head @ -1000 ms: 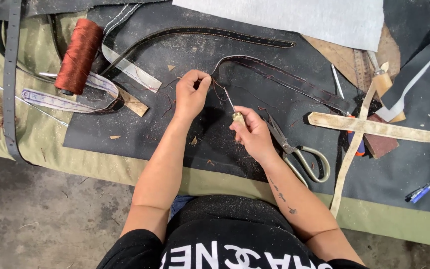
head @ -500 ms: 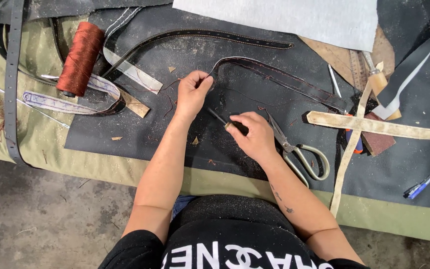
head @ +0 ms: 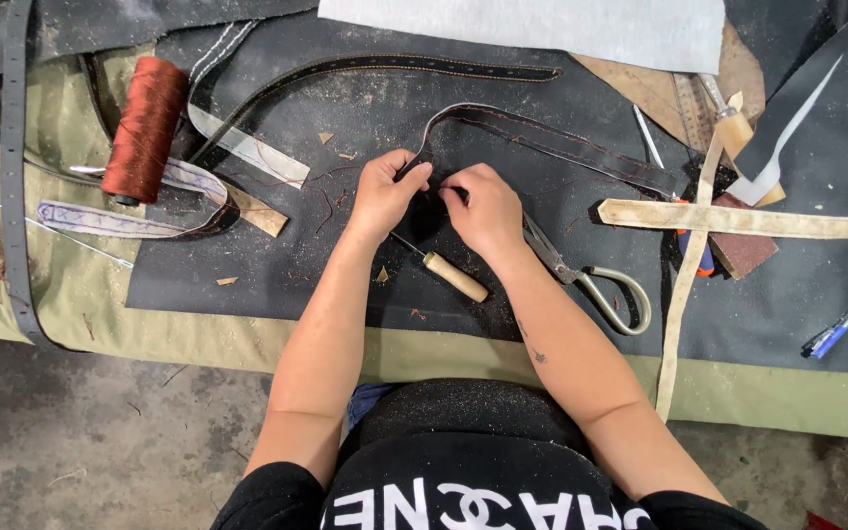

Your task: Hand-sewing a leather strap using an awl and thread on a workbench

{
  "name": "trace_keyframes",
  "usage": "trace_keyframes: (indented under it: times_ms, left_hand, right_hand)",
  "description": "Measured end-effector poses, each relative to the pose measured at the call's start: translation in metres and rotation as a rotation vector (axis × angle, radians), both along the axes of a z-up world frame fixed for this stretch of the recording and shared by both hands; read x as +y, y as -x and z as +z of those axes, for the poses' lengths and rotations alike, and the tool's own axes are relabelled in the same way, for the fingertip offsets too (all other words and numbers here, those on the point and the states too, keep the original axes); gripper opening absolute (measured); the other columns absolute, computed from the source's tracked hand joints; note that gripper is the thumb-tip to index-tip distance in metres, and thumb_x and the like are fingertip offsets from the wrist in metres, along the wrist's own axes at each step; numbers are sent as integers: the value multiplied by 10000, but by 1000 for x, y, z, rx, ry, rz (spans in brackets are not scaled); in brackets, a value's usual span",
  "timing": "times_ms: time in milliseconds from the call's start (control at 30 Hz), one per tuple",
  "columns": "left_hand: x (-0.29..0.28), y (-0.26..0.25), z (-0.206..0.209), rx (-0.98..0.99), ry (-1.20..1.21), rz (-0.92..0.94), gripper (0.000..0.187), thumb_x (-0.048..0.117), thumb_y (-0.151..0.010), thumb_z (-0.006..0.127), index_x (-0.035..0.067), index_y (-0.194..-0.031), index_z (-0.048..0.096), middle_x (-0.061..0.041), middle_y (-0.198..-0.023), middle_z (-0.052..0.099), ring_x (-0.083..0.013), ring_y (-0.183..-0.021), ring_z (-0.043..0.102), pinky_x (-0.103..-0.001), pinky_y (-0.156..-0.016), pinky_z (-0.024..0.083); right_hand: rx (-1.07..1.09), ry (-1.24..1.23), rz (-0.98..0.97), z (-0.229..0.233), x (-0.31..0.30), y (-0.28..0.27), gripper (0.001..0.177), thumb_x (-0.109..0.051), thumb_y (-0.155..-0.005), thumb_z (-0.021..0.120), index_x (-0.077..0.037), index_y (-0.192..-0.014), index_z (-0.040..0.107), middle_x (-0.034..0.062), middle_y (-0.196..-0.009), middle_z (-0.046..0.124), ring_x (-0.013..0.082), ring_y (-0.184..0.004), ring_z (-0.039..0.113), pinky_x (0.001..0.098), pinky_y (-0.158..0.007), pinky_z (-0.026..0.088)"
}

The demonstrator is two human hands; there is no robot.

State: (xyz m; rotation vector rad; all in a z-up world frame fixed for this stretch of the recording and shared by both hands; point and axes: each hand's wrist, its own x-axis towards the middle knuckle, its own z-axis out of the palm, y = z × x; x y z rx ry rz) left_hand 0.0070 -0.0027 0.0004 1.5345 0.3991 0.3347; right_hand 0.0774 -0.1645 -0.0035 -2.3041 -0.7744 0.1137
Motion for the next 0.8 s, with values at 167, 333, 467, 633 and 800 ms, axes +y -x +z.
trace_keyframes:
  times_ms: [167,333,467,633,800]
  left_hand:
    - [2,-7,-16,17,116,13,223,132,-948,655,72,-739,706,-10,-518,548,-37,-467,419,-158,-476,293]
    - [5,-8,-22,0,349,-43,187,108,-958,630,50,-791,688,-34,-568,568,2,-408,417,-131,-400,264]
    - [6,-7,-11,-4,448,-81,141,101,-964,633,34,-846,670,-73,-616,595,-6,-415,424,-123,-396,264]
    - [10,-6,-12,-23,571,-120,136,139,-961,648,29,-885,675,-109,-638,608,-54,-442,433,-151,-407,306]
    - [11,-5,-17,-30,586,-129,142,155,-957,660,25,-905,678,-108,-644,617,-60,-454,432,-148,-413,317]
  right_hand:
    - [58,-206,15,-5,-7,-5,50,-178,-919,730,-180,-961,758,8,-935,701,209,-695,720,296,-601,567]
    - [59,-419,62,-6,-6,-5,254,-107,-944,735,-125,-1196,709,97,-1098,675,242,-689,729,293,-541,574]
    - [44,-469,100,-11,-2,-3,377,-55,-930,746,-98,-1295,667,136,-1160,645,266,-708,739,296,-526,587]
    - [294,-499,105,-14,2,-7,417,-53,-937,731,-48,-1343,637,200,-1147,682,241,-722,737,314,-554,588]
    - [623,-607,74,-18,-5,-13,126,-95,-953,706,-61,-1066,748,110,-839,757,90,-622,693,179,-491,557]
